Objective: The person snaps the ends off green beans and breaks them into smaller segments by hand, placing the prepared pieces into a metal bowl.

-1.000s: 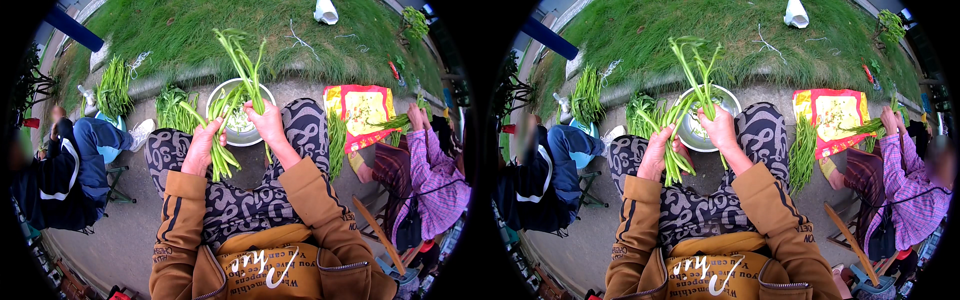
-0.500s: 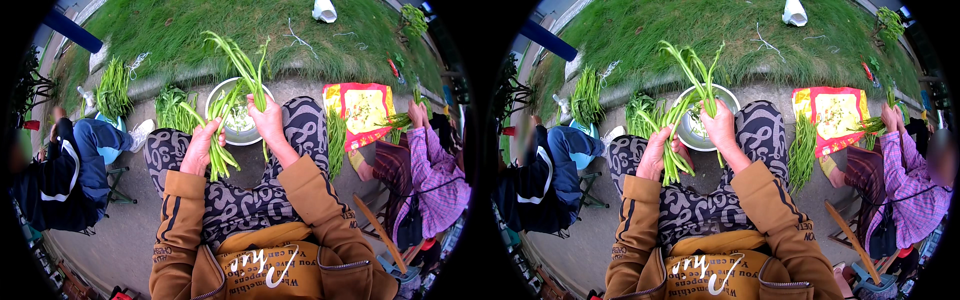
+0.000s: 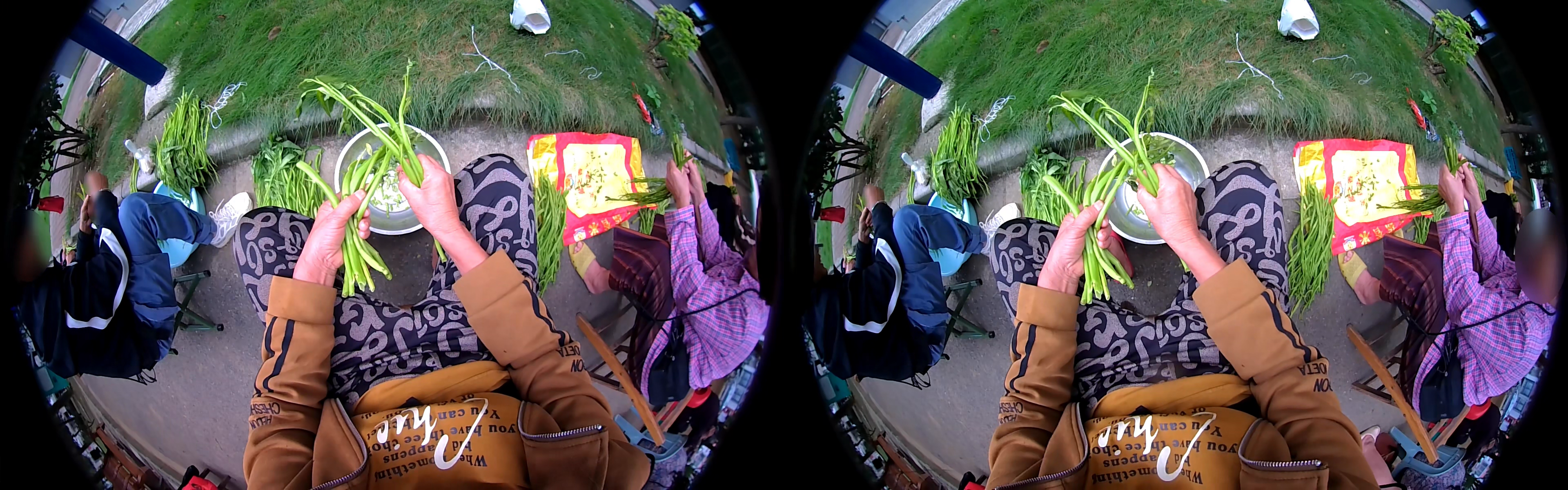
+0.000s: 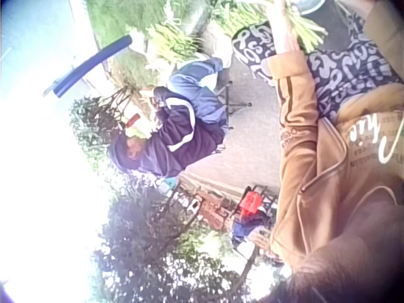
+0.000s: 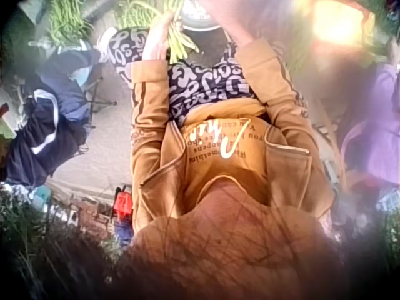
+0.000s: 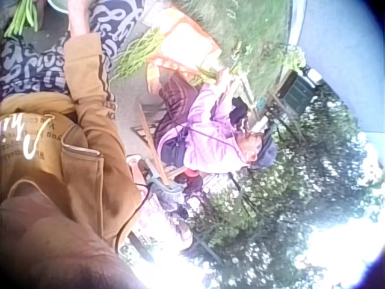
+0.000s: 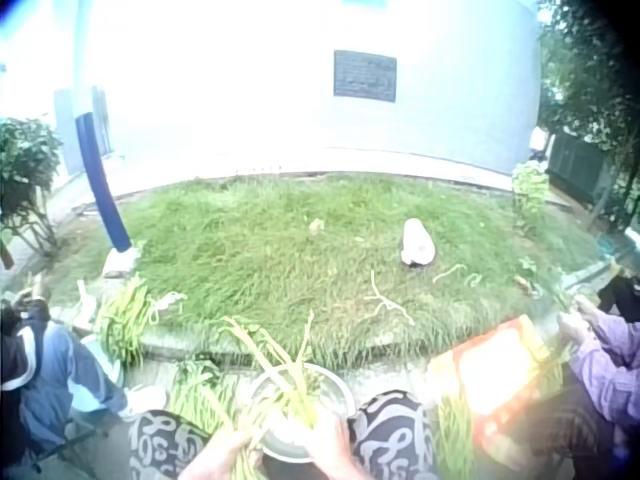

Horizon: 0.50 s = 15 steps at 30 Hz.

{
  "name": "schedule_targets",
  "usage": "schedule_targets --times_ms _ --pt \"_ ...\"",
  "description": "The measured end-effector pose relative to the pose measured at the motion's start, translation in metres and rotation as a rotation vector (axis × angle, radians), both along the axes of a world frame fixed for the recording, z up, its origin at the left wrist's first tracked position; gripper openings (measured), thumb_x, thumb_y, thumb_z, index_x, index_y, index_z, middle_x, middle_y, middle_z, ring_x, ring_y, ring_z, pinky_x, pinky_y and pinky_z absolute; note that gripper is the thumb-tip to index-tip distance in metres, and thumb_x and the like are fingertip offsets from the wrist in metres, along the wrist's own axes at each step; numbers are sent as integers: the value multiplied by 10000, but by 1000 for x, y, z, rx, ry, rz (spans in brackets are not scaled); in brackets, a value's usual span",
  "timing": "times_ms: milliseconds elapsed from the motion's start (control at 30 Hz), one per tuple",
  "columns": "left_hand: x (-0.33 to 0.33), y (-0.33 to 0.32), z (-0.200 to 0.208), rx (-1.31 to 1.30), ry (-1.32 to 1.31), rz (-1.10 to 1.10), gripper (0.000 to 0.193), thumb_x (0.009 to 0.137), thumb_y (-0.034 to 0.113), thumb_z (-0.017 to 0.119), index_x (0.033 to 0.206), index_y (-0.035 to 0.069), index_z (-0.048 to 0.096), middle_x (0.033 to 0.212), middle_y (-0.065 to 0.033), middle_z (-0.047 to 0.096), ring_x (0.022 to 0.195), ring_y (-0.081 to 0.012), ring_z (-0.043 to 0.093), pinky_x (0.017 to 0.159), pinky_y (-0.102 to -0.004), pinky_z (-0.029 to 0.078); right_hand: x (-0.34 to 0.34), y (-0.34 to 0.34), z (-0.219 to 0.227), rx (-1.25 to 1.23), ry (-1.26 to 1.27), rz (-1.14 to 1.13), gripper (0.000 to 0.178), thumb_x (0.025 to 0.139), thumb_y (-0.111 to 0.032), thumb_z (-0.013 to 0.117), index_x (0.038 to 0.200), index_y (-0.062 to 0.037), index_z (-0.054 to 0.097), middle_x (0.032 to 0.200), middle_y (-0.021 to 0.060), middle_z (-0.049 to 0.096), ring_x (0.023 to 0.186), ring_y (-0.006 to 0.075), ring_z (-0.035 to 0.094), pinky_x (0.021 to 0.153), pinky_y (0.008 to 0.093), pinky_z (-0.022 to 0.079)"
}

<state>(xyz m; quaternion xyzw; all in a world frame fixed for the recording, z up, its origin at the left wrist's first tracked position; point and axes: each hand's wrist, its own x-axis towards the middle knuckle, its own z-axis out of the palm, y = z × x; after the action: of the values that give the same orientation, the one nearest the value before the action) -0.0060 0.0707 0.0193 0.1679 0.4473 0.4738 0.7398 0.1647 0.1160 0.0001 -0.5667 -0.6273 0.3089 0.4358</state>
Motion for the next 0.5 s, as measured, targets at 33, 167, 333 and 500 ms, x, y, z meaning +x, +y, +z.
schedule_targets --times_ms 33,167,333,500 --pt "0 0 0 -3 -4 -6 194 849 188 636 924 37 539 675 -21 537 513 -100 500 446 -209 431 0 0 -2 -13 34 -6 129 773 -136 615 834 -25 592 770 152 602 703 328 604 618 381 469" --pt "0 -1 -1 -24 10 -51 187 856 193 626 931 42 547 672 -16 540 508 -89 495 445 -201 429 1 6 -11 -224 319 -14 132 767 -122 608 859 -29 587 699 128 602 618 236 609 583 358 468" --pt "-1 -1 -5 -48 -11 -93 168 864 193 615 923 48 553 668 -15 543 502 -85 497 439 -201 431 -1 5 -1 -316 653 12 35 824 -79 565 833 -45 561 684 5 563 555 83 564 495 205 427" --pt "-2 0 -6 -41 -41 -84 155 869 182 610 913 46 551 667 -19 543 504 -91 500 435 -209 432 9 10 2 -376 823 -82 46 827 -71 565 865 -49 551 746 12 576 587 82 546 535 212 419"
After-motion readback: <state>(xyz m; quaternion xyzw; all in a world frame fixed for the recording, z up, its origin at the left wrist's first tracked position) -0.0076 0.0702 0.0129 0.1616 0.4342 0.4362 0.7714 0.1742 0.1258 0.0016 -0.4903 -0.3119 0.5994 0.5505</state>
